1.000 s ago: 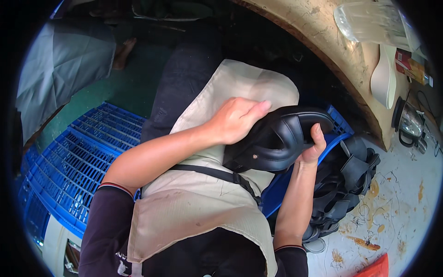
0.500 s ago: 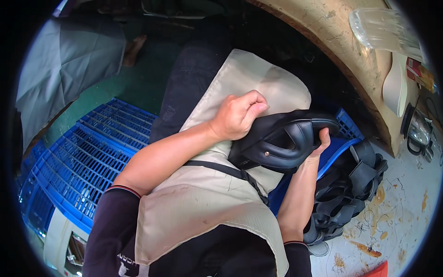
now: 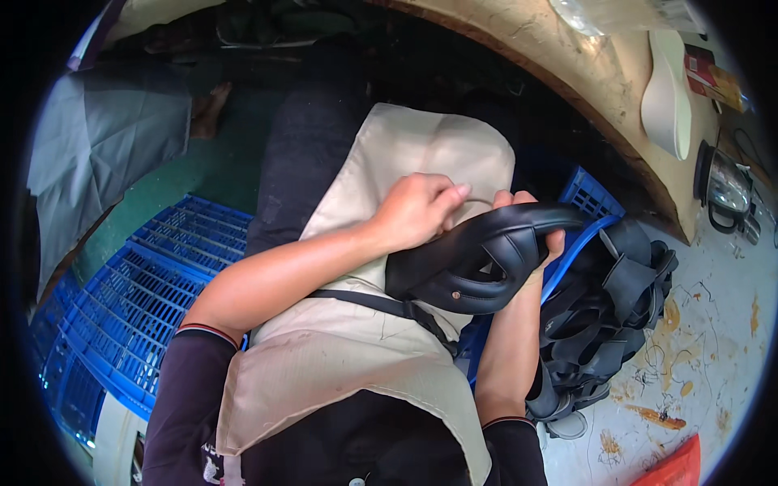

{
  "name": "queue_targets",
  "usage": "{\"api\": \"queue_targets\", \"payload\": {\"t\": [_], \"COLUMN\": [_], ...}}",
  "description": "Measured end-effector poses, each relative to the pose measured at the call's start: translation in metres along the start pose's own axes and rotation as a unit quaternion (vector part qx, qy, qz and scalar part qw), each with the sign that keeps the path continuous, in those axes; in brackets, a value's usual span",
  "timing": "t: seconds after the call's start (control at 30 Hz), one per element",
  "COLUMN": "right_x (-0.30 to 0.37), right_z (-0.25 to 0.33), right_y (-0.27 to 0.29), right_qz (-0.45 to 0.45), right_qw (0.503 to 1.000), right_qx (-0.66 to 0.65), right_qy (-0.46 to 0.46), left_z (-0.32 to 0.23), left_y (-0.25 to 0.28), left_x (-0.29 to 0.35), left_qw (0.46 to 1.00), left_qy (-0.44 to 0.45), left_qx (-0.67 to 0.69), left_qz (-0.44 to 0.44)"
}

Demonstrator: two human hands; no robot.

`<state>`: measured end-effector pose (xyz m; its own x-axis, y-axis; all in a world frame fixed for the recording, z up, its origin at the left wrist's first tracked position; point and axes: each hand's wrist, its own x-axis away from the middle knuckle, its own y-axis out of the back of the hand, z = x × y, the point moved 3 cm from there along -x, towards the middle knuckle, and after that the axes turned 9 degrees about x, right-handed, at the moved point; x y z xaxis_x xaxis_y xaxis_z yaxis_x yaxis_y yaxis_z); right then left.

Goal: Applying soles to shoe uppers and pressing them together to ensure a good bond.

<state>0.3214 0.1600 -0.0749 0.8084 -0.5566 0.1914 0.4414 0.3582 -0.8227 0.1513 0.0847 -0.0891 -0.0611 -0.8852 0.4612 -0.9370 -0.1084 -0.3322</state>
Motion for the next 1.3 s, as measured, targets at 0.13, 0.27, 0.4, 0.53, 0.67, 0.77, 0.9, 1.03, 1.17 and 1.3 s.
{"api": "queue_targets", "payload": {"t": [0.13,0.27,0.4,0.53,0.67,0.77,0.9,1.03,1.17,1.3], "right_x": [0.002,-0.009,0.02,0.012,0.015,0.021,0.014,0.0,-0.016,-0.017], "right_z": [0.001,-0.007,-0.008,-0.017,-0.005,0.016,0.041,0.074,0.102,0.096], "right_y": [-0.001,-0.011,0.029,0.032,0.036,0.031,-0.002,-0.068,-0.108,-0.134], "right_qz": [-0.026,-0.095,-0.167,-0.199,-0.16,-0.111,-0.204,-0.175,-0.112,-0.083], "right_qw": [1.0,0.995,0.983,0.978,0.985,0.99,0.964,0.958,0.949,0.938], "right_qx": [0.002,0.035,0.056,0.035,-0.005,-0.029,0.171,0.225,0.291,0.332], "right_qy": [-0.012,-0.013,-0.057,-0.058,-0.07,-0.077,-0.019,-0.031,-0.042,-0.044], "left_z": [-0.038,-0.049,-0.028,-0.017,-0.023,-0.033,-0.046,-0.076,-0.146,-0.193], "left_y": [0.006,0.014,0.027,0.033,0.023,0.009,-0.014,-0.02,-0.02,-0.013], "left_x": [0.013,0.016,0.009,-0.002,-0.003,-0.002,0.003,0.022,0.026,0.047], "left_qw": [0.995,0.993,0.979,0.979,0.977,0.975,0.971,0.988,0.988,0.985], "left_qy": [-0.009,-0.065,-0.174,-0.172,-0.176,-0.17,-0.167,-0.118,-0.105,-0.116], "left_qx": [0.073,-0.039,0.03,0.05,0.063,0.09,0.117,0.057,0.039,0.049], "left_qz": [-0.065,-0.086,-0.099,-0.1,-0.105,-0.114,-0.125,-0.084,-0.104,-0.117]}}
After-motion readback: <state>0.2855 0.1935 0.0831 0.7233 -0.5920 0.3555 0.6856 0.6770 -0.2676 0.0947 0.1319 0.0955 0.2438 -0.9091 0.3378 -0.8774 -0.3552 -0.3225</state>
